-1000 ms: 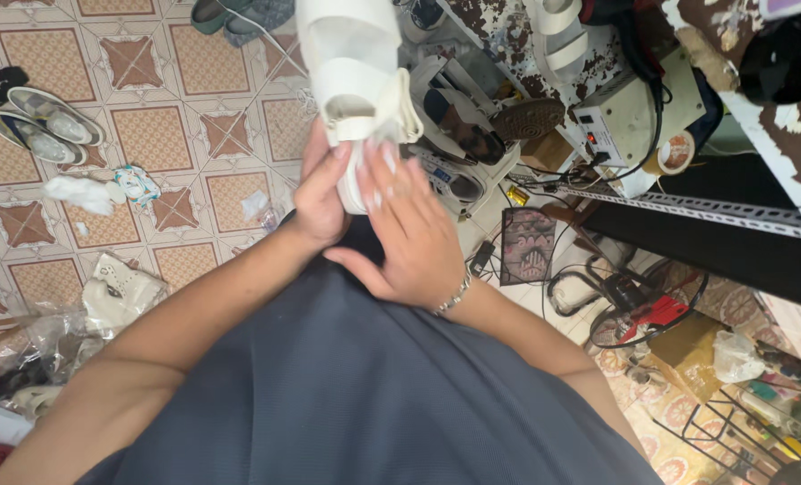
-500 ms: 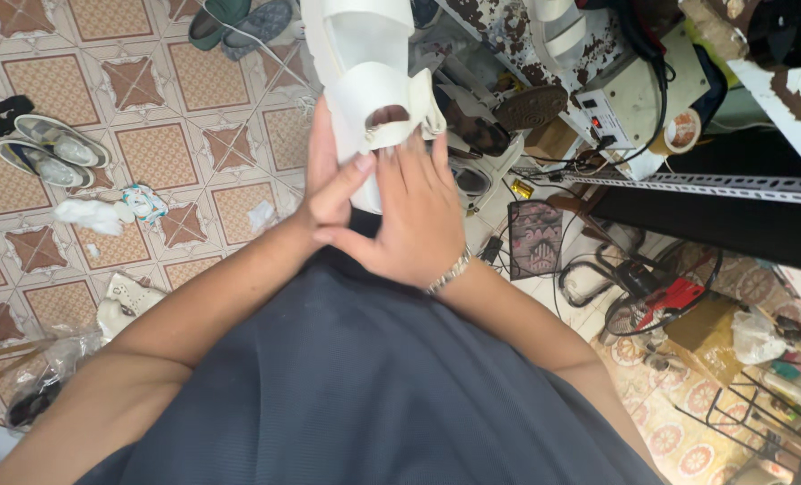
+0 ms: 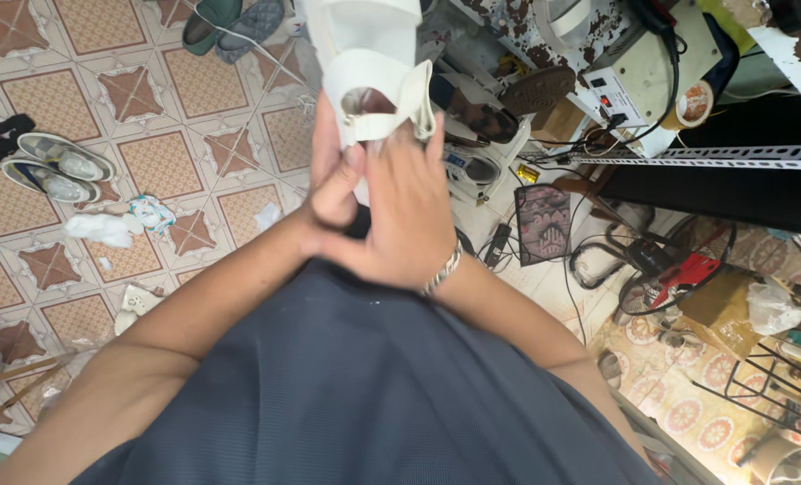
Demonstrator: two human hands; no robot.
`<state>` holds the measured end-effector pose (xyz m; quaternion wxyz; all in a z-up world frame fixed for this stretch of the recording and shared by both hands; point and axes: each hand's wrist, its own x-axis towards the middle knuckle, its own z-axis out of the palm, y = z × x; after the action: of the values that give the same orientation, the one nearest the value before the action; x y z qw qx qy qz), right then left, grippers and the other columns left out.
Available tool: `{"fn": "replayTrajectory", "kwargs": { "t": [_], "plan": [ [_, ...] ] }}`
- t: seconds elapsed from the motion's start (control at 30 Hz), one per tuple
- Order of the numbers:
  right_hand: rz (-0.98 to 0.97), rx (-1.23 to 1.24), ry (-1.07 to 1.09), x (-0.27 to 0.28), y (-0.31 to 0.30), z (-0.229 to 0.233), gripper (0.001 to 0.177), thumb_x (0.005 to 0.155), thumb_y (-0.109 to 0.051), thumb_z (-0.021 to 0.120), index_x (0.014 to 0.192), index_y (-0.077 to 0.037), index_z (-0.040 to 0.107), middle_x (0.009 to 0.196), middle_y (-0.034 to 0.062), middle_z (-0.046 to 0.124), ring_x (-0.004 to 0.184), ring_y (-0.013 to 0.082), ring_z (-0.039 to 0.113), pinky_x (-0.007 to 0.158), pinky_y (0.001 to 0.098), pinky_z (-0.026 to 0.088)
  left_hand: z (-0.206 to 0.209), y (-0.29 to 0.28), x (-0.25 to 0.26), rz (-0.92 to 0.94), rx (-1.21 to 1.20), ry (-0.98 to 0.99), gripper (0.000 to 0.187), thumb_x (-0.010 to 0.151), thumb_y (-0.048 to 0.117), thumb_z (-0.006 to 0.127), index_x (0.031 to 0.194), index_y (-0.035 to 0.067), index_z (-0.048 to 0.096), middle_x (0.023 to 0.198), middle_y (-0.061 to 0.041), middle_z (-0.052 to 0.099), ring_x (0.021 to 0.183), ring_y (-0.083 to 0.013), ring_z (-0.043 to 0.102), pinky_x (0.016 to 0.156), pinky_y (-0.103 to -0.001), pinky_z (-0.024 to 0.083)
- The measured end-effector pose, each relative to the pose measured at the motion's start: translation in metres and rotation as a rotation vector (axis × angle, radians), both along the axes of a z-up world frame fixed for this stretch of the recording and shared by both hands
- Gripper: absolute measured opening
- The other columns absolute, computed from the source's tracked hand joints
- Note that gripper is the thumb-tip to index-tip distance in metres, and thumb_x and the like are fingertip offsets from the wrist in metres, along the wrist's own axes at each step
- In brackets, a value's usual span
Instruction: The person uses a red heat gun to apply heat to the sole and strap of a white sandal. They then wipe the sandal with a white cloth, focusing on the sole and the strap area. The person handles the sandal with both hands, turning it to access different surfaces.
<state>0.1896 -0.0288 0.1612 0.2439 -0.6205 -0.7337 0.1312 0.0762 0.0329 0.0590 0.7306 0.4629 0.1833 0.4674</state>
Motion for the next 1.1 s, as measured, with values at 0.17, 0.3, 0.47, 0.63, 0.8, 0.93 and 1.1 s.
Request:
{"fn": "replayTrajectory", "kwargs": {
  "t": [0.17, 0.3, 0.47, 0.63, 0.8, 0.93, 1.1],
  "plan": [
    [0.139, 0.000, -0.011, 0.008, -0.010, 0.006, 0.116, 0.084, -0.076, 0.073, 0.154, 0.009, 0.035, 0.158, 0.0325, 0.042, 0.152, 0.0451, 0.039, 0.128, 0.0612, 0.018, 0.011, 0.021, -0.014, 0.075, 0.040, 0.038, 0.079, 0.108, 0.046, 0.058, 0.161, 0.003, 0.019, 0.147, -0.014, 0.045, 0.134, -0.0234, 0.047, 0.118, -0.037, 0.037],
    [-0.014, -0.245, 0.073, 0.004, 0.007, -0.009, 0.121, 0.077, -0.081, 0.073, 0.148, 0.009, 0.036, 0.151, 0.0289, 0.043, 0.144, 0.0440, 0.039, 0.123, 0.0562, 0.026, 0.011, 0.007, -0.008, 0.048, 0.132, 0.135, 0.075, 0.109, 0.047, 0.056, 0.159, 0.001, 0.022, 0.150, -0.014, 0.045, 0.137, -0.0219, 0.044, 0.121, -0.034, 0.034],
    [0.186, -0.067, 0.090, 0.006, -0.017, 0.003, 0.109, 0.086, -0.071, 0.075, 0.155, 0.005, 0.040, 0.162, 0.0278, 0.040, 0.155, 0.0425, 0.038, 0.130, 0.0560, 0.025, 0.008, 0.016, -0.018, 0.125, -0.032, 0.044, 0.075, 0.111, 0.044, 0.056, 0.159, -0.001, 0.020, 0.150, -0.016, 0.045, 0.135, -0.0236, 0.046, 0.119, -0.036, 0.035],
    [0.126, 0.036, 0.044, 0.009, -0.002, -0.010, 0.101, 0.088, -0.063, 0.078, 0.149, 0.009, 0.043, 0.156, 0.0295, 0.043, 0.150, 0.0446, 0.040, 0.127, 0.0560, 0.030, 0.000, 0.004, -0.012, 0.111, 0.016, 0.031, 0.073, 0.111, 0.040, 0.056, 0.162, 0.002, 0.019, 0.155, -0.013, 0.042, 0.140, -0.0206, 0.042, 0.122, -0.033, 0.033],
    [0.410, 0.032, 0.159, 0.026, -0.022, -0.014, 0.070, 0.095, -0.047, 0.076, 0.141, 0.004, 0.060, 0.148, 0.0207, 0.059, 0.146, 0.0383, 0.053, 0.127, 0.0510, 0.038, 0.001, 0.018, -0.022, 0.066, -0.120, -0.062, 0.081, 0.107, 0.039, 0.058, 0.164, 0.004, 0.014, 0.157, -0.015, 0.042, 0.141, -0.0240, 0.047, 0.122, -0.036, 0.039],
    [0.101, 0.176, 0.533, 0.058, -0.034, -0.015, 0.043, 0.102, -0.039, 0.060, 0.120, -0.002, 0.071, 0.127, 0.0244, 0.069, 0.125, 0.0350, 0.070, 0.112, 0.0457, 0.056, 0.005, 0.021, -0.048, -0.080, -0.169, -0.028, 0.080, 0.105, 0.043, 0.060, 0.160, -0.002, 0.024, 0.146, -0.016, 0.051, 0.130, -0.0242, 0.053, 0.116, -0.036, 0.044],
    [0.144, 0.183, 0.382, 0.073, -0.003, 0.009, 0.084, 0.101, -0.065, 0.058, 0.143, 0.008, 0.054, 0.147, 0.0281, 0.056, 0.138, 0.0413, 0.061, 0.119, 0.0458, 0.049, 0.012, 0.003, -0.042, -0.332, -0.259, -0.058, 0.093, 0.095, 0.047, 0.070, 0.160, -0.001, 0.024, 0.150, -0.015, 0.050, 0.140, -0.0254, 0.052, 0.120, -0.039, 0.043]
  ]
}}
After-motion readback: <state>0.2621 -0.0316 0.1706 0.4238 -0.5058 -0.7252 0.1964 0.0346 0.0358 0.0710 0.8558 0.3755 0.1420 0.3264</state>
